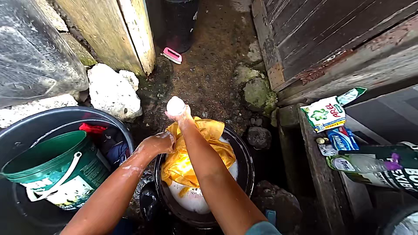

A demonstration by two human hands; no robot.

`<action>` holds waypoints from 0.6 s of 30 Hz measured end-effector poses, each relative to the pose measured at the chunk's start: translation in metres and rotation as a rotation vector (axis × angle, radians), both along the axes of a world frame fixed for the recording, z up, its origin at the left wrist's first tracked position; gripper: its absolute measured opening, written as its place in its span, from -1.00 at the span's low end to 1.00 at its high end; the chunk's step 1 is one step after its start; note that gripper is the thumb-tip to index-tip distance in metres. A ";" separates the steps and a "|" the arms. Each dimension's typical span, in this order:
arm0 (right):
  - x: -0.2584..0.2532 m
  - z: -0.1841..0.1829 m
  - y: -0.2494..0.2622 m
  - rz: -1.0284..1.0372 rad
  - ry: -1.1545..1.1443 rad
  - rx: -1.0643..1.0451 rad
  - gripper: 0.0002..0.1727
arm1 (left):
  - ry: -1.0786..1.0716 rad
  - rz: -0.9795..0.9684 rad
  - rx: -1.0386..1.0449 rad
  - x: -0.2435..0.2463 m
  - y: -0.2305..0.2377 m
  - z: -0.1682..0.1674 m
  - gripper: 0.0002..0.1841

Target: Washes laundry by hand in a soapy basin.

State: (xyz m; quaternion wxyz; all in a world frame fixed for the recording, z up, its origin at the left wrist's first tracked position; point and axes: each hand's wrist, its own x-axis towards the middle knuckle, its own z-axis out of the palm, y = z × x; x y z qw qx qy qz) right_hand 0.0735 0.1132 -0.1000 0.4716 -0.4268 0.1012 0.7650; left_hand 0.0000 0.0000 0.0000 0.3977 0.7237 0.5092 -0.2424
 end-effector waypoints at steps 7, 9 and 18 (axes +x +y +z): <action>0.084 0.083 -0.035 0.395 -0.390 0.127 -0.17 | -0.052 0.266 0.203 -0.003 -0.005 -0.004 -0.23; 0.124 0.092 -0.049 0.664 -0.645 0.350 -0.32 | -0.012 0.292 0.212 0.003 -0.004 0.003 -0.06; 0.246 0.009 -0.134 1.243 -1.365 0.729 -0.27 | 0.100 0.131 0.303 0.034 -0.019 -0.009 0.24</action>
